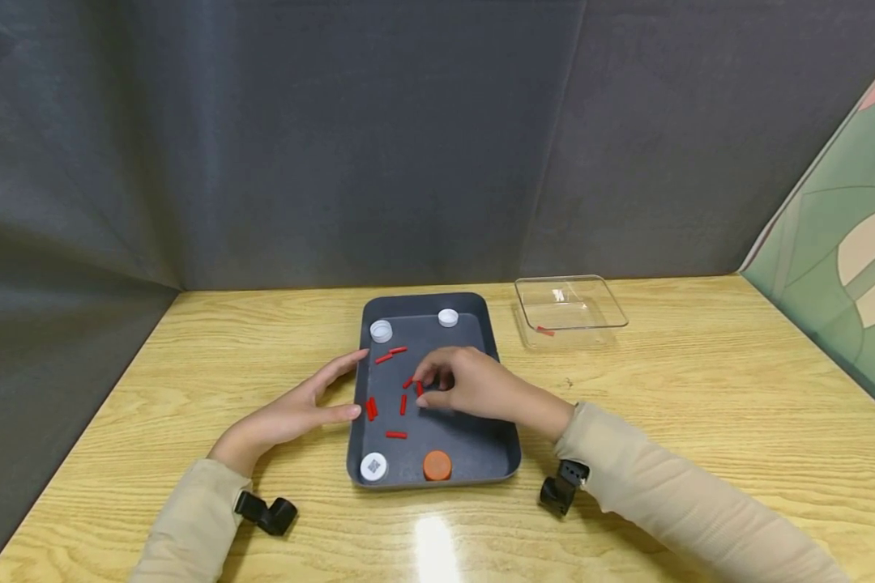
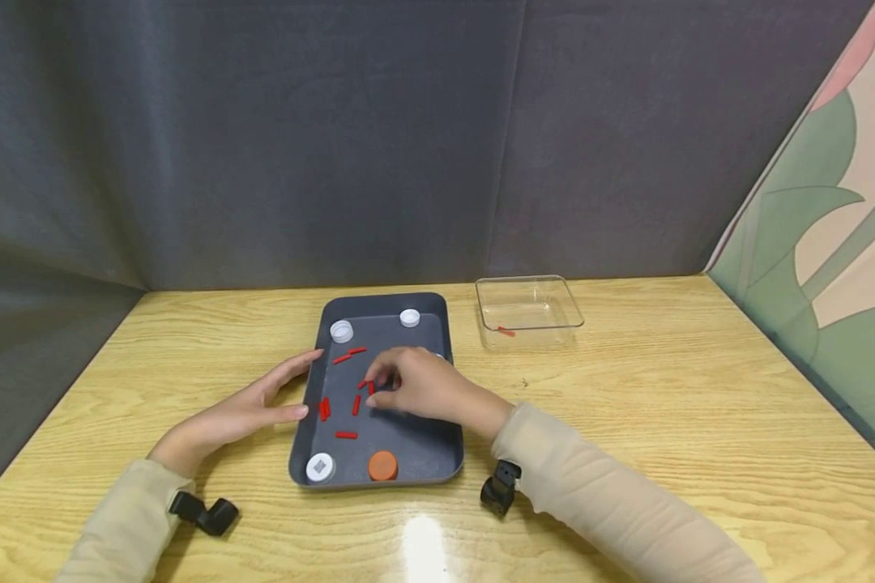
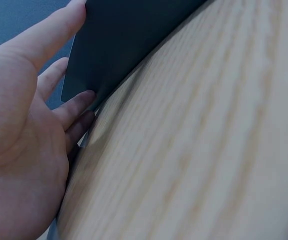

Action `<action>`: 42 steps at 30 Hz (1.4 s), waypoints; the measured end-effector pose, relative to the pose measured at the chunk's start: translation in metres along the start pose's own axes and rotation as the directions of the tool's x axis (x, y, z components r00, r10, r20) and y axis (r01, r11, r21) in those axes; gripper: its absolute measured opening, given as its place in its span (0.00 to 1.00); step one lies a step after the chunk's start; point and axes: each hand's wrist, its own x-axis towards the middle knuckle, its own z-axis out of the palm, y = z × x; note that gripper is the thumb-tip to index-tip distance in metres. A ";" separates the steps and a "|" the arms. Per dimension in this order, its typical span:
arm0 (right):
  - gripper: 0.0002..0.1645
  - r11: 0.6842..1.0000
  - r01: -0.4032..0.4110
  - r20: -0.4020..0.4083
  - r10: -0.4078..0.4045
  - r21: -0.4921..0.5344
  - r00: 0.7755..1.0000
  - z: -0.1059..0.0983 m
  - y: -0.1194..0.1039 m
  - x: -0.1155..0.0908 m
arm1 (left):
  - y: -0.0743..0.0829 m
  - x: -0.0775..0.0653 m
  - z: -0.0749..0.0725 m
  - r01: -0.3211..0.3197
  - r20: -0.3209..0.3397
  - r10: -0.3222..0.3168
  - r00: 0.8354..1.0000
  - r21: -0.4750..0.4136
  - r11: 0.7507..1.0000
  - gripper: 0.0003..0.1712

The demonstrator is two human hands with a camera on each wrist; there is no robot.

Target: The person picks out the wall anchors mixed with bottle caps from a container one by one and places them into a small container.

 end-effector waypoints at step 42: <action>0.16 0.987 -0.125 -0.327 0.152 0.102 0.933 -0.059 0.025 -0.047 | 0.004 -0.001 0.001 -0.004 0.000 0.004 1.000 -0.010 1.000 0.46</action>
